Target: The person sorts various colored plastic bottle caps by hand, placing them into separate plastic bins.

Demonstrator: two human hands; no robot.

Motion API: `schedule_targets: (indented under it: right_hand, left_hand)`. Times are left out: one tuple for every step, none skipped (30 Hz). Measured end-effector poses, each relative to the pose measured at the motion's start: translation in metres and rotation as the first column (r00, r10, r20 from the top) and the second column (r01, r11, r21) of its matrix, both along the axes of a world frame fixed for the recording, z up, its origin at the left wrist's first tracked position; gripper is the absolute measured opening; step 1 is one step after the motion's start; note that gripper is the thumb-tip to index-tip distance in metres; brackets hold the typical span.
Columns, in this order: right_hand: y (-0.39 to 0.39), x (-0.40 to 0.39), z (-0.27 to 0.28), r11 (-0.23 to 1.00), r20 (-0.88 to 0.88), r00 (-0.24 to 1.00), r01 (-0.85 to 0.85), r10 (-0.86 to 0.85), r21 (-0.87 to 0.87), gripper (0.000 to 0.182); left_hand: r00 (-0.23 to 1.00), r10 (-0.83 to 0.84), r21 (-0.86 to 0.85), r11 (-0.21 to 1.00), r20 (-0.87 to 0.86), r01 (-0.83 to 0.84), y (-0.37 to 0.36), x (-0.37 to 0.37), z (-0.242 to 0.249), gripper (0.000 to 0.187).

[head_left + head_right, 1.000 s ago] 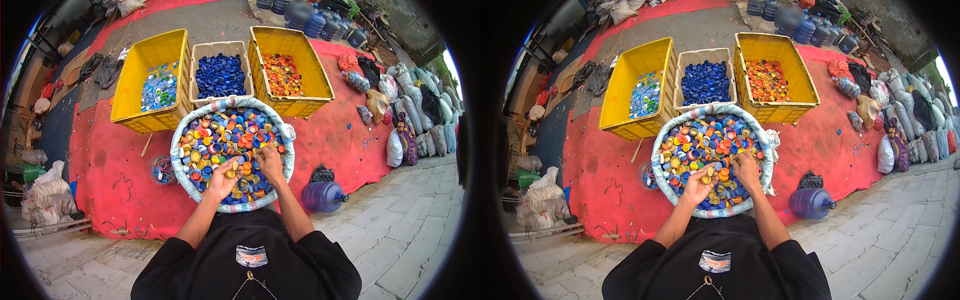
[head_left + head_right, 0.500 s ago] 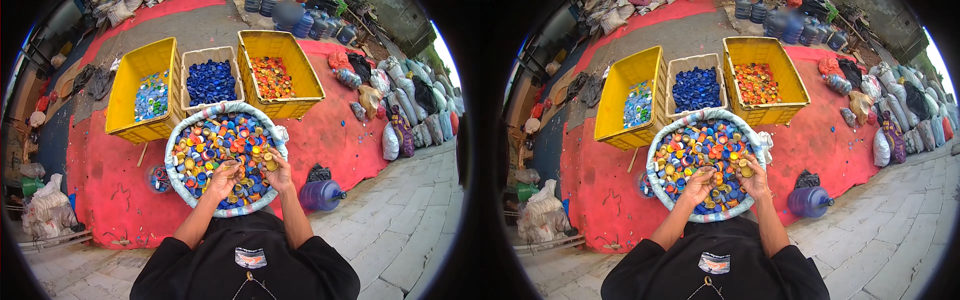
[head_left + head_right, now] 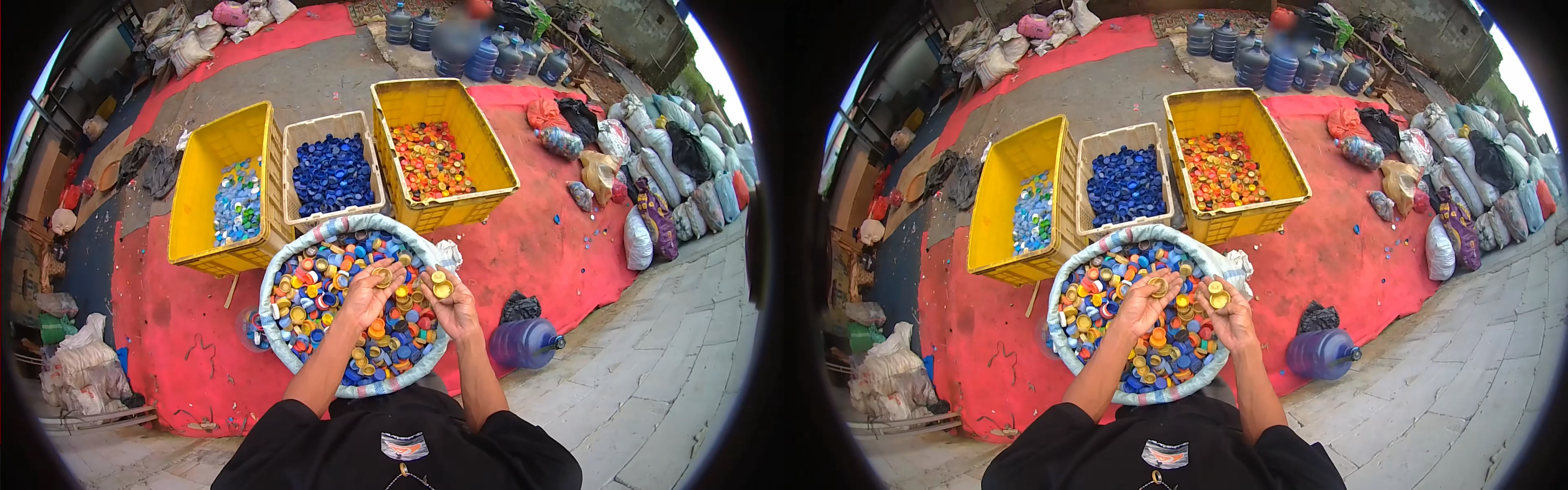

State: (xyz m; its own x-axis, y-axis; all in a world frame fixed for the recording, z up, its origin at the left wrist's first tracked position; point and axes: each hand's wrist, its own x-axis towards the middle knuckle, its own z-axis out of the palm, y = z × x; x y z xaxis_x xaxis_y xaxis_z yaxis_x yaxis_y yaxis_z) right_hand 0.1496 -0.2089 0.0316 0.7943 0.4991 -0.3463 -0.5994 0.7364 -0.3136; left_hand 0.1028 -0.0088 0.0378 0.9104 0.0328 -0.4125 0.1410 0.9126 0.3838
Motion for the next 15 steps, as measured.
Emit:
schedule_targets:
  right_hand:
    - [0.0, 0.011, -0.002, 0.999, 0.019, 1.0, 0.011, -0.01, -0.033, 0.071]
    - [-0.002, 0.021, -0.003, 0.997, 0.035, 0.999, 0.022, -0.02, -0.068, 0.071]
    - [-0.002, 0.03, -0.002, 0.994, 0.049, 0.998, 0.031, -0.026, -0.105, 0.07]
    - [-0.002, 0.041, 0.0, 0.994, 0.058, 0.998, 0.044, -0.038, -0.1, 0.068]
    - [-0.002, 0.053, -0.002, 0.991, 0.085, 0.996, 0.046, -0.036, -0.123, 0.068]
    - [-0.002, 0.066, -0.004, 0.988, 0.113, 0.993, 0.05, -0.033, -0.146, 0.067]
    - [-0.002, 0.077, -0.004, 0.984, 0.138, 0.99, 0.056, -0.032, -0.169, 0.066]
    - [-0.001, 0.089, -0.003, 0.98, 0.138, 0.99, 0.053, -0.026, -0.193, 0.062]
    - [0.003, 0.103, 0.0, 0.975, 0.159, 0.987, 0.052, -0.017, -0.217, 0.058]
    - [0.009, 0.12, 0.003, 0.969, 0.181, 0.983, 0.053, -0.008, -0.242, 0.055]
    - [0.013, 0.139, 0.008, 0.961, 0.204, 0.979, 0.055, 0.001, -0.27, 0.051]
    - [0.022, 0.161, 0.014, 0.969, 0.252, 0.968, 0.061, 0.001, -0.239, 0.047]
    - [0.03, 0.183, 0.017, 0.975, 0.299, 0.954, 0.066, 0.001, -0.213, 0.043]
    - [0.033, 0.205, 0.012, 0.968, 0.252, 0.967, 0.092, -0.031, -0.235, 0.048]
    - [0.039, 0.225, 0.0, 0.96, 0.204, 0.977, 0.113, -0.061, -0.255, 0.054]
  left_hand:
    - [1.0, -0.004, 0.049, 0.999, 0.003, 0.004, 0.001, 0.014, 0.001, 0.037]
    - [1.0, -0.007, 0.095, 0.995, 0.004, 0.007, 0.0, 0.028, 0.001, 0.035]
    - [1.0, -0.008, 0.139, 0.99, 0.003, 0.007, -0.001, 0.041, 0.001, 0.034]
    - [1.0, -0.018, 0.134, 0.991, 0.003, 0.017, 0.0, 0.056, 0.0, 0.032]
    - [1.0, -0.022, 0.129, 0.991, -0.008, 0.023, -0.001, 0.072, 0.0, 0.03]
    - [1.0, -0.017, 0.121, 0.992, -0.019, 0.019, -0.002, 0.089, -0.002, 0.028]
    - [0.999, -0.013, 0.113, 0.993, -0.031, 0.016, -0.004, 0.107, -0.007, 0.026]
    - [0.998, -0.015, 0.09, 0.996, -0.056, 0.02, -0.005, 0.128, -0.011, 0.023]
    - [0.997, -0.012, 0.027, 1.0, -0.079, 0.014, -0.004, 0.151, -0.021, 0.021]
    - [0.997, -0.009, 0.014, 1.0, -0.077, 0.01, -0.005, 0.177, -0.022, 0.021]
    - [0.997, -0.006, -0.003, 1.0, -0.076, 0.006, -0.006, 0.201, -0.018, 0.02]
    - [1.0, -0.005, -0.007, 1.0, -0.022, 0.004, -0.004, 0.224, -0.01, 0.03]
    - [1.0, -0.002, -0.016, 1.0, 0.031, 0.003, -0.005, 0.244, -0.001, 0.04]
    - [1.0, 0.005, -0.05, 0.999, 0.028, -0.003, 0.0, 0.258, 0.005, 0.058]
    - [1.0, 0.016, -0.08, 0.997, 0.023, -0.014, 0.005, 0.265, 0.009, 0.077]
